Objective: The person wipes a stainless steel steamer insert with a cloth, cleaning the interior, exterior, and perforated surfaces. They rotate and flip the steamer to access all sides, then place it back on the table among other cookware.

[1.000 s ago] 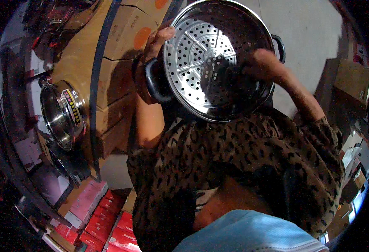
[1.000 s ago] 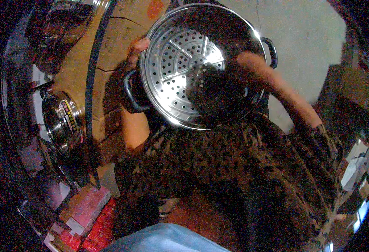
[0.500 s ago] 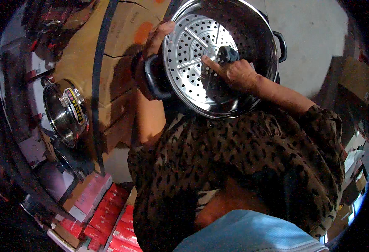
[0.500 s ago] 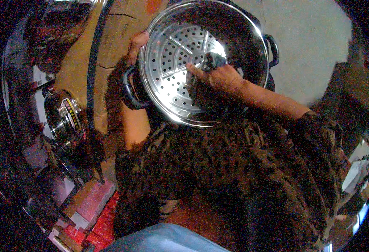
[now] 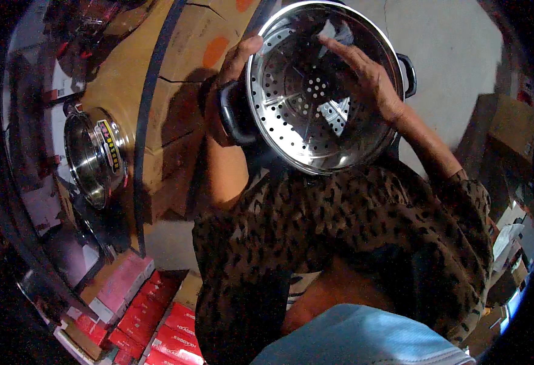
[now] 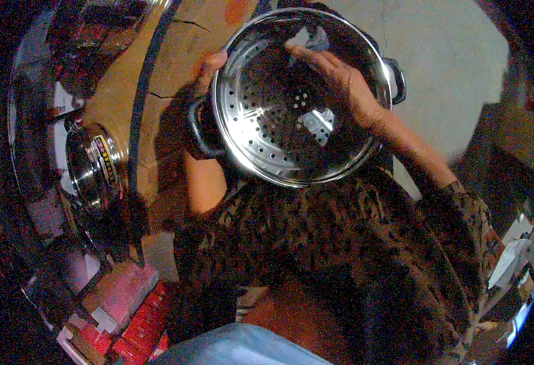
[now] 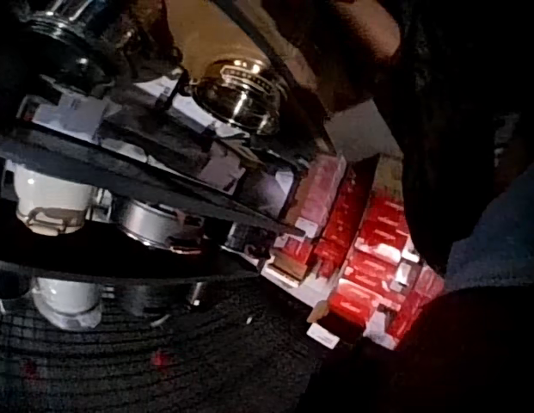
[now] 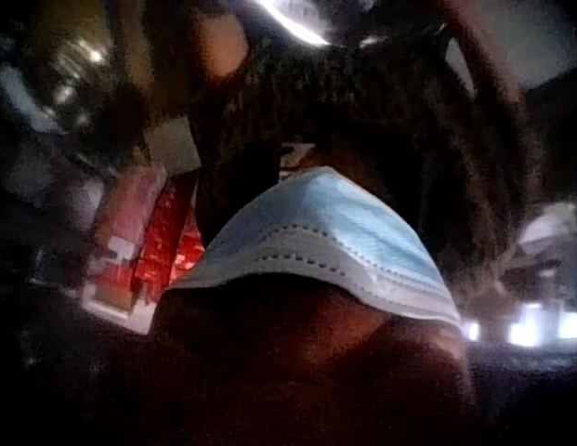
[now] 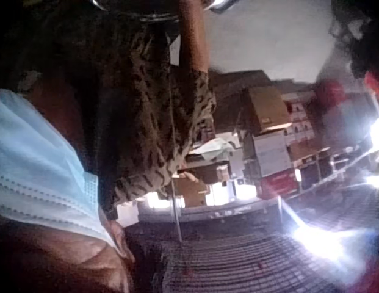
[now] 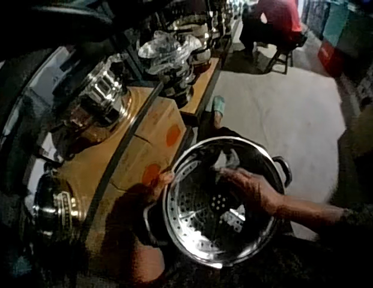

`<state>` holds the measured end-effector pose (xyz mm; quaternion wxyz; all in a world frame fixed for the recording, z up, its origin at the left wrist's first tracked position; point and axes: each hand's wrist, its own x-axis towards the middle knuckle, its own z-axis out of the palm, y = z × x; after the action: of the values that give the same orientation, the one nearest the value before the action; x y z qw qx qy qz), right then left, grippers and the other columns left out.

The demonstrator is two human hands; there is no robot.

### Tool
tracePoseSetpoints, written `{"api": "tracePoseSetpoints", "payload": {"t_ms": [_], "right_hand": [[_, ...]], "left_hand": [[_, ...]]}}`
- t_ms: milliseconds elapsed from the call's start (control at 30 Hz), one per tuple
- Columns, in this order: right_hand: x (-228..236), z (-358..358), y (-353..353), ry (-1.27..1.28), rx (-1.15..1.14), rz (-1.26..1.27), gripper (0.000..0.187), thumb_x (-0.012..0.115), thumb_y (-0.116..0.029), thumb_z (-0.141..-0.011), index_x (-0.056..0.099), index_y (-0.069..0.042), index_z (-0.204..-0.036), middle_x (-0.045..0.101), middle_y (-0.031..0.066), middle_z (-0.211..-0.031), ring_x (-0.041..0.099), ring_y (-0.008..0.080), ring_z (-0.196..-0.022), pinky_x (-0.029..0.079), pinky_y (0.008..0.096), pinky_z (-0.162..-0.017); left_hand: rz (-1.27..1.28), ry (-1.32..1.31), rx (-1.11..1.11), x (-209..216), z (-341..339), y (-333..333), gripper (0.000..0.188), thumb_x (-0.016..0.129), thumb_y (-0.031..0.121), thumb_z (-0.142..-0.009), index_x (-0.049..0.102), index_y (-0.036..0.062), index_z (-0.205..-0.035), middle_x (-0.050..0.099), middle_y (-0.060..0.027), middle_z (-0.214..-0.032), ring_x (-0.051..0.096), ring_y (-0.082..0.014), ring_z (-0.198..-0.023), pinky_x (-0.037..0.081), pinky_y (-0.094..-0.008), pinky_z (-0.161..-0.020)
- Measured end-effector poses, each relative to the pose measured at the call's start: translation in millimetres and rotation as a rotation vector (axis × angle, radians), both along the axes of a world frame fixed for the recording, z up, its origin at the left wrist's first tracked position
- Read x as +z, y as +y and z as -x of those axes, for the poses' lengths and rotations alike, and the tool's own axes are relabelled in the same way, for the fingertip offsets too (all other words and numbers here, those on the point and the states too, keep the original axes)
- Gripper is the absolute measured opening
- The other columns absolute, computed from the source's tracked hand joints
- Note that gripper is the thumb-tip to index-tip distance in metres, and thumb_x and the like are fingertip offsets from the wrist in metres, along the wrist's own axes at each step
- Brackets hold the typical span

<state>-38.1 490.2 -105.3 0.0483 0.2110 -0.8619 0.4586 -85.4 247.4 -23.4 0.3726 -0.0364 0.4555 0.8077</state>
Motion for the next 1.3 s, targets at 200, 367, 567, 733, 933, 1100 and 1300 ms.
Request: {"api": "tracePoseSetpoints", "payload": {"t_ms": [200,367,567,733,933,1100,1300], "right_hand": [[-69,5,-10,-0.704,-0.168,0.746,0.059,0.061,0.007,-0.075,0.043,-0.008,-0.13,0.054,0.0166,-0.119,0.054,0.0253,-0.111,0.046,0.0339,-0.092],[-55,-29,-74,-0.286,0.337,-0.019,0.05,0.064,-0.002,-0.071,0.048,-0.009,-0.118,0.053,0.017,-0.109,0.057,0.0336,-0.101,0.049,0.0388,-0.083],[-49,-12,-86,0.034,0.573,-0.22,0.037,0.056,-0.009,-0.077,0.049,-0.012,-0.113,0.048,0.0118,-0.098,0.059,0.0303,-0.088,0.052,0.0385,-0.067],[-69,87,-36,0.351,0.317,-0.369,0.04,0.057,-0.009,-0.074,0.051,-0.012,-0.114,0.05,0.012,-0.108,0.053,0.0324,-0.104,0.05,0.0387,-0.079],[-92,42,57,-0.01,0.14,-0.806,0.043,0.057,-0.009,-0.077,0.048,-0.006,-0.119,0.049,0.0183,-0.118,0.057,0.036,-0.098,0.053,0.0439,-0.071],[-66,-53,48,-0.166,0.579,-0.647,0.026,0.055,-0.014,-0.081,0.056,-0.006,-0.106,0.063,0.0172,-0.09,0.062,0.0359,-0.082,0.05,0.0442,-0.07],[-77,-60,-43,-0.863,0.799,-0.014,0.028,0.055,-0.017,-0.09,0.053,-0.002,-0.114,0.063,0.0136,-0.105,0.06,0.0197,-0.095,0.046,0.0354,-0.084]], "left_hand": [[0.003,-0.044,0.065,5,1,8,0.038,0.049,0.033,-0.09,0.057,0.0055,-0.116,0.062,-0.0058,-0.105,0.057,-0.013,-0.095,0.044,-0.0278,-0.084],[0.62,0.618,0.075,-186,48,-65,0.039,0.055,0.043,-0.083,0.062,0.0071,-0.097,0.064,-0.0034,-0.082,0.059,-0.0149,-0.069,0.048,-0.0264,-0.061],[0.491,0.934,0.023,-104,14,-42,0.037,0.054,0.03,-0.086,0.056,0.0039,-0.112,0.058,-0.0113,-0.107,0.054,-0.021,-0.099,0.041,-0.0319,-0.087],[0.195,0.289,-0.092,-72,27,-26,0.04,0.054,0.03,-0.086,0.056,0.0039,-0.115,0.059,-0.0078,-0.105,0.055,-0.0168,-0.096,0.043,-0.0296,-0.085],[0.378,0.44,-0.077,-102,44,-33,0.039,0.053,0.031,-0.087,0.057,0.0051,-0.116,0.06,-0.003,-0.1,0.057,-0.0113,-0.092,0.046,-0.0258,-0.08],[0.304,0.367,-0.039,-95,42,-23,0.039,0.054,0.031,-0.086,0.057,0.005,-0.115,0.06,-0.003,-0.1,0.057,-0.0114,-0.091,0.046,-0.0259,-0.079],[0.259,0.348,-0.012,-78,33,-29,0.039,0.055,0.031,-0.085,0.058,0.005,-0.114,0.06,-0.003,-0.098,0.057,-0.0115,-0.09,0.046,-0.026,-0.078]]}}
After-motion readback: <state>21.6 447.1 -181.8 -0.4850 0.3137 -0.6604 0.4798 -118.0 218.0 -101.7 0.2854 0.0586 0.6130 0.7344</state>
